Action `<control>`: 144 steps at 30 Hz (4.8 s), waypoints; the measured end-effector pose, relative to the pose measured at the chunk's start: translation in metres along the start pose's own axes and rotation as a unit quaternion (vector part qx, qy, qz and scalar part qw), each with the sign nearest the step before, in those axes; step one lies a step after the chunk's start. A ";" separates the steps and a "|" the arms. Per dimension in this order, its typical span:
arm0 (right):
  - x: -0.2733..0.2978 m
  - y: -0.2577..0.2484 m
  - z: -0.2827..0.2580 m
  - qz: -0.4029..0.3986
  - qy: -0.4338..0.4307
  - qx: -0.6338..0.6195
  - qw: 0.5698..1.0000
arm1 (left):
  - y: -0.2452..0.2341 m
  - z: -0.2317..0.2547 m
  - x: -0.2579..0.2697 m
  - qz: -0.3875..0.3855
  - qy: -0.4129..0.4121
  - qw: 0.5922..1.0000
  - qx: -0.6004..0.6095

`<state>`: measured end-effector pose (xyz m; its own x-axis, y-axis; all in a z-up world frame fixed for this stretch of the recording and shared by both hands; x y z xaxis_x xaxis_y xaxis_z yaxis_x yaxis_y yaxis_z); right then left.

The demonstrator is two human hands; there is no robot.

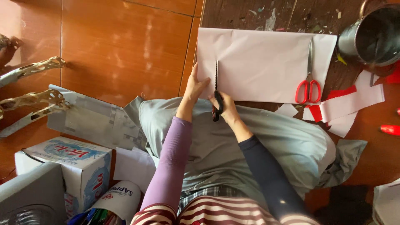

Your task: Wrapping paper strips around a decorative giraffe-shaped frame and securing them with glue.

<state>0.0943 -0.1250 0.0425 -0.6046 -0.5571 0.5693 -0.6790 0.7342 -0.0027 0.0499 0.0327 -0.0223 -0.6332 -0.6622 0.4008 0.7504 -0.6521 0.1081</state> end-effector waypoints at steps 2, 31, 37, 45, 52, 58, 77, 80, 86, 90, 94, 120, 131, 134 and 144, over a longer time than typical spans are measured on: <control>-0.007 -0.006 -0.012 -0.026 0.017 -0.033 0.999 | 0.001 0.001 0.000 0.000 -0.015 1.000 0.015; -0.096 -0.001 -0.009 0.090 -0.099 0.102 0.986 | 0.000 0.007 0.000 -0.033 -0.047 0.998 0.026; -0.127 -0.012 -0.038 0.025 -0.157 -0.014 0.987 | -0.001 0.029 0.012 -0.060 -0.012 0.996 0.064; -0.115 -0.005 -0.026 0.093 -0.120 0.118 0.981 | -0.021 -0.015 -0.017 0.008 0.084 0.995 -0.054; 0.047 -0.048 -0.063 -0.043 -0.085 -0.022 0.995 | -0.089 -0.001 -0.039 0.147 0.091 0.984 -0.038; 0.154 -0.094 0.012 -0.077 0.087 -0.003 0.993 | -0.097 0.044 -0.017 0.256 0.039 0.890 -0.376; 0.107 -0.105 0.106 -0.072 -0.077 0.120 0.987 | 0.013 -0.096 0.015 0.088 0.049 0.960 -0.262; 0.116 -0.087 0.060 -0.083 0.009 0.054 0.995 | 0.026 -0.101 0.017 0.025 -0.017 0.985 -0.170; 0.098 -0.077 0.058 -0.069 0.161 0.044 0.984 | 0.053 -0.075 0.030 0.007 -0.058 0.998 -0.034; 0.074 -0.076 0.034 -0.056 -0.076 0.133 0.987 | 0.056 -0.054 0.041 -0.010 -0.079 0.996 0.033; 0.088 -0.067 -0.015 -0.041 0.166 0.081 0.982 | 0.059 -0.042 0.043 -0.013 -0.111 0.992 0.055; 0.051 -0.059 0.022 0.035 -0.035 0.028 0.998 | 0.052 -0.003 0.011 0.040 -0.024 0.998 -0.034; 0.001 -0.056 0.037 -0.021 -0.020 -0.045 0.999 | 0.049 -0.009 0.003 0.029 0.128 0.988 -0.086; 0.004 -0.056 0.037 0.038 -0.097 0.054 0.993 | 0.046 -0.005 0.007 0.059 0.053 0.993 -0.082; -0.048 -0.065 0.014 -0.041 -0.117 0.001 0.992 | 0.049 0.005 0.010 0.032 0.019 0.998 -0.050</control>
<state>0.1622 -0.1515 0.0038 -0.6273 -0.6900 0.3611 -0.7305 0.6820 0.0340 0.0816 -0.0038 -0.0082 -0.5927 -0.7158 0.3693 0.7682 -0.6402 -0.0078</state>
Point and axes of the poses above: each hand's wrist, its own x-axis away from the middle knuckle, its own y-axis out of the palm, z = x × y, the point moved 4 cm from there along -x, towards the middle knuckle, and after that the axes turned 8 degrees about z, right-handed, at the moved point
